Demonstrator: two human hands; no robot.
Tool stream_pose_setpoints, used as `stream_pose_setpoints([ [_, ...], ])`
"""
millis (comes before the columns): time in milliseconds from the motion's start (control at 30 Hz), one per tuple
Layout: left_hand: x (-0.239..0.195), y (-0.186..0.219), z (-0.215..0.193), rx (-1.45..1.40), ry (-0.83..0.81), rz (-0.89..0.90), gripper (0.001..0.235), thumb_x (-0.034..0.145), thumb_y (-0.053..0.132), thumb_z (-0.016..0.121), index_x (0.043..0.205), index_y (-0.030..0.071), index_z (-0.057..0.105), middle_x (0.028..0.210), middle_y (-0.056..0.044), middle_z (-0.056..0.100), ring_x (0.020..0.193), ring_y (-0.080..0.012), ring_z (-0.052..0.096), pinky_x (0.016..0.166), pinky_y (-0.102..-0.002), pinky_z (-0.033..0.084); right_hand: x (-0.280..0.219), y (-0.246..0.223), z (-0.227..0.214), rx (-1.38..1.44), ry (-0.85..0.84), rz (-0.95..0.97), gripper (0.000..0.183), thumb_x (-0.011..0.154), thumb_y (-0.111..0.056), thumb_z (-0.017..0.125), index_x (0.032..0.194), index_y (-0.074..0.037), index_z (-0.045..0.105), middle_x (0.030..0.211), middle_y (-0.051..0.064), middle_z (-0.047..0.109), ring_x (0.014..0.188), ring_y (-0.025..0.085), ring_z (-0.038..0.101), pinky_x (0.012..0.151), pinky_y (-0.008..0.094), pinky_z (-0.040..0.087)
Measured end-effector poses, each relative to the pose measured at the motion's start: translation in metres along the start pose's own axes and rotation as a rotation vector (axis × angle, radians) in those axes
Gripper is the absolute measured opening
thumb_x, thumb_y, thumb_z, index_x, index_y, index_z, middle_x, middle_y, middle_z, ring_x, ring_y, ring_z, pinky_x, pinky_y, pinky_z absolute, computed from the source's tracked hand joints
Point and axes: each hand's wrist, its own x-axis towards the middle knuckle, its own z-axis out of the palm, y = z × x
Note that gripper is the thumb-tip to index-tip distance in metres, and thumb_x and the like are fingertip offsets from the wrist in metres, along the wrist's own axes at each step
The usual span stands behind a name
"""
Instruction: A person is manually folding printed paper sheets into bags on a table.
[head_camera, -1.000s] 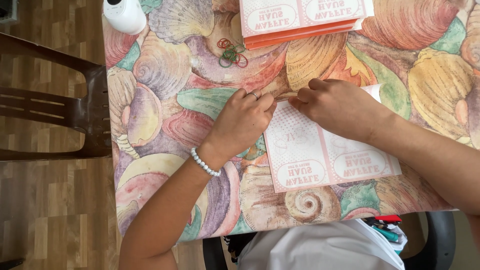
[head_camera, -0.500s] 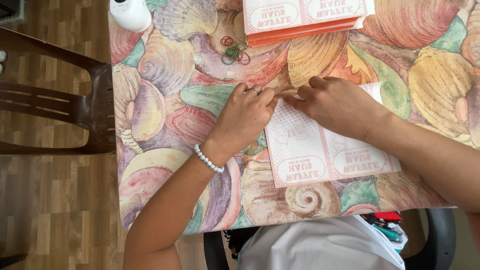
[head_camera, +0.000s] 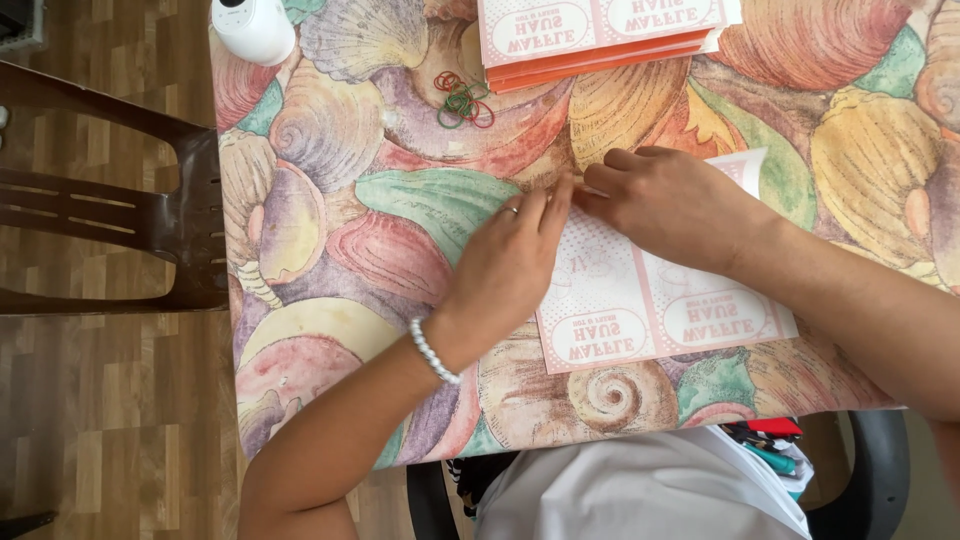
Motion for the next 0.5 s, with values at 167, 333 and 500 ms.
stream_pose_setpoints([
  [167, -0.011, 0.006, 0.022, 0.515, 0.004, 0.004, 0.036, 0.091, 0.005, 0.057, 0.124, -0.005, 0.065, 0.102, -0.015, 0.059, 0.097, -0.0269, 0.062, 0.092, -0.037, 0.052, -0.016, 0.014, 0.006, 0.066, 0.04, 0.015, 0.011, 0.098, -0.01, 0.061, 0.089, -0.011, 0.067, 0.085, -0.001, 0.06, 0.083, 0.017, 0.063, 0.074, 0.029, 0.054],
  [333, -0.007, 0.006, 0.025, 0.518, 0.025, -0.021, 0.036, 0.088, 0.002, 0.056, 0.123, -0.004, 0.066, 0.099, -0.013, 0.058, 0.093, -0.0263, 0.062, 0.089, -0.043, 0.054, -0.016, 0.015, 0.014, 0.073, 0.034, -0.026, 0.016, 0.098, -0.009, 0.06, 0.083, -0.011, 0.065, 0.082, -0.002, 0.057, 0.079, 0.016, 0.06, 0.074, 0.029, 0.053],
  [500, -0.002, 0.013, 0.024, 0.5, 0.02, -0.085, 0.049, 0.084, 0.001, 0.061, 0.134, 0.002, 0.063, 0.096, -0.013, 0.056, 0.089, -0.0279, 0.06, 0.091, -0.055, 0.055, -0.016, 0.018, 0.011, 0.063, 0.028, -0.027, 0.016, 0.097, -0.009, 0.061, 0.082, -0.011, 0.065, 0.082, -0.003, 0.055, 0.079, 0.016, 0.06, 0.074, 0.03, 0.053],
])
